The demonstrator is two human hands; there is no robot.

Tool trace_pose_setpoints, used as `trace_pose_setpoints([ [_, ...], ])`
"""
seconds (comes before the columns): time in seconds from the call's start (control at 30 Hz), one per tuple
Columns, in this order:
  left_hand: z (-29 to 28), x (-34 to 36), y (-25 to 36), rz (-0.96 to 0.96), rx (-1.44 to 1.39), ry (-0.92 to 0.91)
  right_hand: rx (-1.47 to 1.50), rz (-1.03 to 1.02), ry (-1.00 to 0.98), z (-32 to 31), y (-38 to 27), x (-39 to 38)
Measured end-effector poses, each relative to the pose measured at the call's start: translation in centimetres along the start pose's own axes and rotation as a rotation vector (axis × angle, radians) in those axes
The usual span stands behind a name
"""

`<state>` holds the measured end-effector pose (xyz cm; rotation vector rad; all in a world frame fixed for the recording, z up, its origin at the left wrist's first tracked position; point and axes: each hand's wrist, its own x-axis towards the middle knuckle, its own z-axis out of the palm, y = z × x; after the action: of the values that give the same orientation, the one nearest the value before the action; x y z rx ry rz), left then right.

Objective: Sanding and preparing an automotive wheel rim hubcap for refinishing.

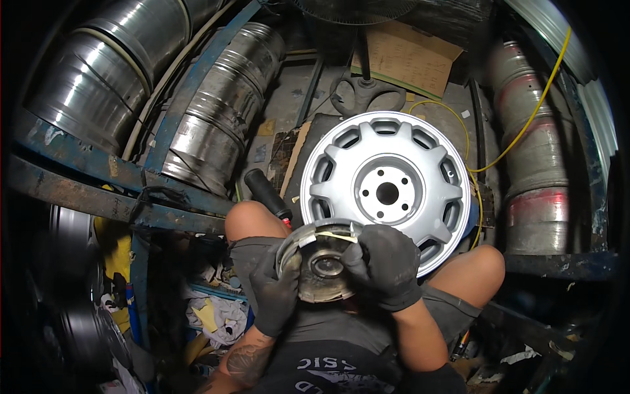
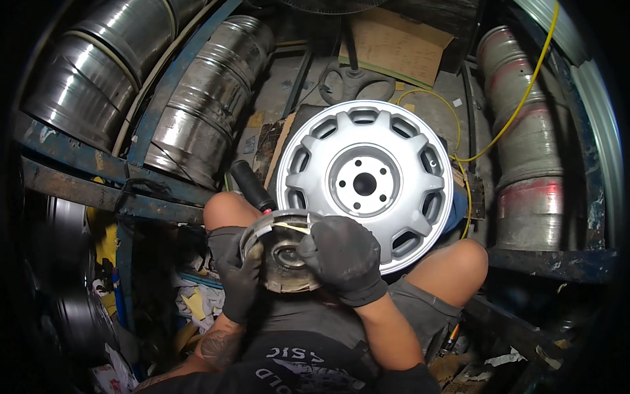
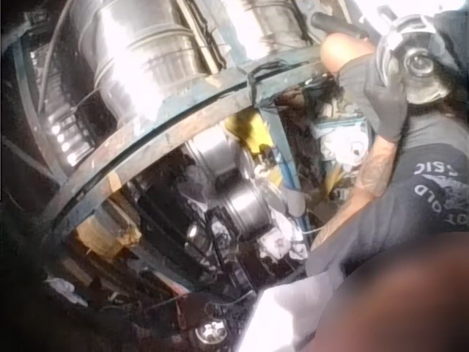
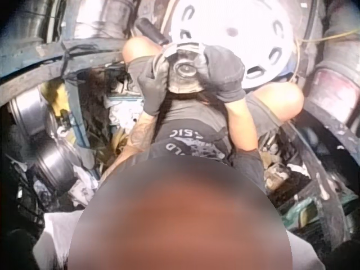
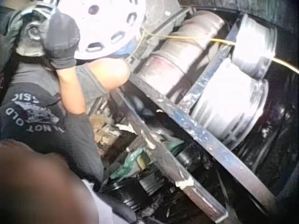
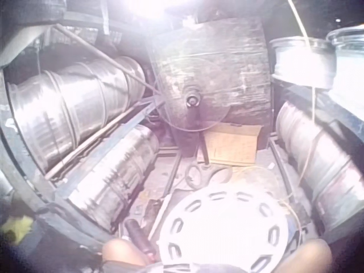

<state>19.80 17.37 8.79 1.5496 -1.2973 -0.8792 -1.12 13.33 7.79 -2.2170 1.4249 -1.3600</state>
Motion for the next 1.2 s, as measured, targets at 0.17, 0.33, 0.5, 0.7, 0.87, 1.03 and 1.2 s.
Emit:
trace_pose_setpoints([
  [0.17, -2.4, 3.3, -1.6, -0.148, -0.36, 0.061, 0.19, -0.047, 0.072, -2.5, -1.5, 0.7],
  [0.33, -4.2, 3.9, -3.4, -0.222, -0.61, 0.012, 0.775, 0.297, 0.289, -2.8, -1.7, -0.3],
  [0.5, -4.1, 4.0, -3.9, -0.11, -0.546, 0.079, 1.423, 0.58, -0.558, -3.9, 0.0, 0.1],
  [0.7, -5.1, 7.0, -4.7, -0.139, -0.823, 0.278, 1.464, -0.231, -1.27, -2.8, -3.2, 1.2],
  [0.87, -7.5, 7.8, -7.0, -0.233, -0.952, 0.296, 1.639, -0.334, -1.532, -4.7, -2.6, 1.8],
  [1.03, -9.5, 8.5, -7.8, -0.283, -1.122, 0.112, 1.702, -0.569, -1.252, -8.7, 0.8, 1.4],
  [1.2, -11.7, 7.4, -9.1, -0.246, -1.12, 0.174, 2.161, -1.631, -1.614, -10.0, 6.3, 3.0],
])
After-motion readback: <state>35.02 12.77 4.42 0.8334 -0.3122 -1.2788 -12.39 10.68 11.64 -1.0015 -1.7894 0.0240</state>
